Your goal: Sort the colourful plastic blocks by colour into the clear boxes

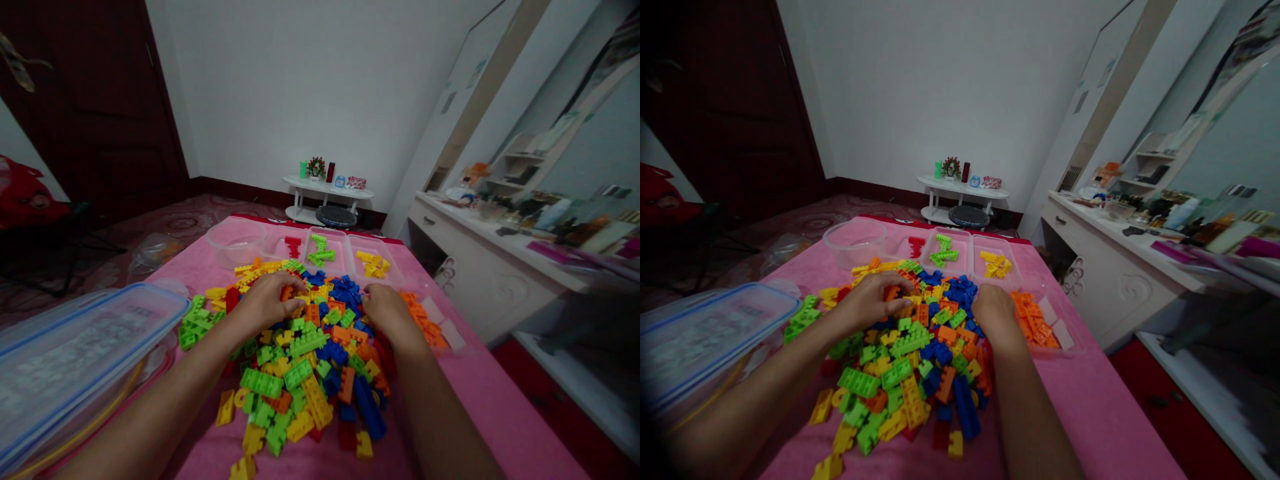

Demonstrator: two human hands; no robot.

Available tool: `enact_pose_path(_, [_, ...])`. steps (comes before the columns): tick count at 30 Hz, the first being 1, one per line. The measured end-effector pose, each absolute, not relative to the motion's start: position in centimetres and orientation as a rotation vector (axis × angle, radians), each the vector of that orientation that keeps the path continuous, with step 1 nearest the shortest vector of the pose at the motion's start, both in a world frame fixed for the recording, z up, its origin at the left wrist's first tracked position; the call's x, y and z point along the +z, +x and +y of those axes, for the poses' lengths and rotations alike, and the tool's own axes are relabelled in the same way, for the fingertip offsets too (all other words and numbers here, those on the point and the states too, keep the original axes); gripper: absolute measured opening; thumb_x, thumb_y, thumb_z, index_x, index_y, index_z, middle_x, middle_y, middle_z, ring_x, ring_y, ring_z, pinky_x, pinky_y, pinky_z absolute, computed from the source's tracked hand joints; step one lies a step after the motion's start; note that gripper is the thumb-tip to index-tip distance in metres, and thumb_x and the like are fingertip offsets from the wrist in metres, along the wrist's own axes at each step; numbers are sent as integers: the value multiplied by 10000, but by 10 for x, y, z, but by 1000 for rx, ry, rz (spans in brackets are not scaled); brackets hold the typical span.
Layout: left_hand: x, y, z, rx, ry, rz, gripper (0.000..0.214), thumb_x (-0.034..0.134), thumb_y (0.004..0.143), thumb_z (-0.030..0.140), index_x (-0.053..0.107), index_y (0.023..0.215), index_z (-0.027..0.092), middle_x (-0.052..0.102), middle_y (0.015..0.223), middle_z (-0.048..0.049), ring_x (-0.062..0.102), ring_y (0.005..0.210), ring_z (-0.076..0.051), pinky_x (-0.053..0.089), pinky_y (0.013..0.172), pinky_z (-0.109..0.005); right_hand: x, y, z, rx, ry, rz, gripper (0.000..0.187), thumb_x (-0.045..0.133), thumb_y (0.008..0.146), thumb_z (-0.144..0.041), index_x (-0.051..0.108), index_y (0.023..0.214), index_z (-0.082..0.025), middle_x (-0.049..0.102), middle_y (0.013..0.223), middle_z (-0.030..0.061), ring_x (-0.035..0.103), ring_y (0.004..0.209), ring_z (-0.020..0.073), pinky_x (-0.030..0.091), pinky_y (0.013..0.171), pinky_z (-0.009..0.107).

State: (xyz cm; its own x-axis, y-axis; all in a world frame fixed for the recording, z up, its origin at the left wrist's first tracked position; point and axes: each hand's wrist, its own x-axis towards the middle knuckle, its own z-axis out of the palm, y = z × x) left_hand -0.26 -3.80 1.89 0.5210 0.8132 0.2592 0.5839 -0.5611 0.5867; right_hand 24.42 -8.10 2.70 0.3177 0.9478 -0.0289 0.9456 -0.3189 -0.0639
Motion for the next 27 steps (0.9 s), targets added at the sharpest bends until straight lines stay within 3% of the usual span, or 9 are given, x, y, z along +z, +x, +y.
enact_pose_path(7, [19,-2,-38,694,2344,1153,222,632,732,320,686,927,227,695,991,-32,614,933,-206,441,846,-302,11,242,-78,107,-2635,-1776,389,444,871,-364,688,1017,-99,675,1064,205,643,984,278,462,756,324])
enact_pose_path(10, [20,-2,-39,706,2355,1152,218,628,738,328,689,920,223,697,974,-36,618,915,-204,440,829,-301,35,245,-84,26,-2600,-1764,411,421,878,-412,693,992,-125,676,1059,194,637,981,269,452,738,312])
enact_pose_path(15, [22,-2,-41,702,2367,1169,215,625,741,325,696,908,210,699,955,-46,621,884,-206,441,783,-298,86,282,-110,-80,-2595,-1628,507,362,870,-524,719,810,-169,697,863,181,650,807,293,423,625,359])
enact_pose_path(17, [21,-2,-41,694,2363,1180,220,627,740,335,697,910,215,699,961,-45,621,885,-206,441,784,-296,96,298,-118,-58,-2632,-1517,490,389,858,-531,727,836,-177,692,827,175,644,759,293,413,599,368])
enact_pose_path(21, [18,-4,-38,692,2394,1288,214,610,751,333,699,909,220,701,951,-45,621,890,-219,441,793,-306,92,294,-115,-167,-2528,-1491,343,511,816,-456,727,921,-212,688,943,140,634,839,294,434,638,362])
enact_pose_path(24, [18,-9,-34,714,2405,1468,254,600,755,337,698,954,213,698,984,-68,614,922,-255,436,788,-335,70,262,-100,-20,-2247,-1773,203,568,789,-310,721,892,-226,699,956,75,630,890,227,449,718,299])
enact_pose_path(27, [19,-12,-30,780,2315,1518,303,602,759,391,701,969,196,701,993,-79,609,936,-265,426,818,-344,41,229,-86,192,-1960,-2095,263,574,757,-183,706,977,-240,699,1029,32,619,967,187,437,812,254])
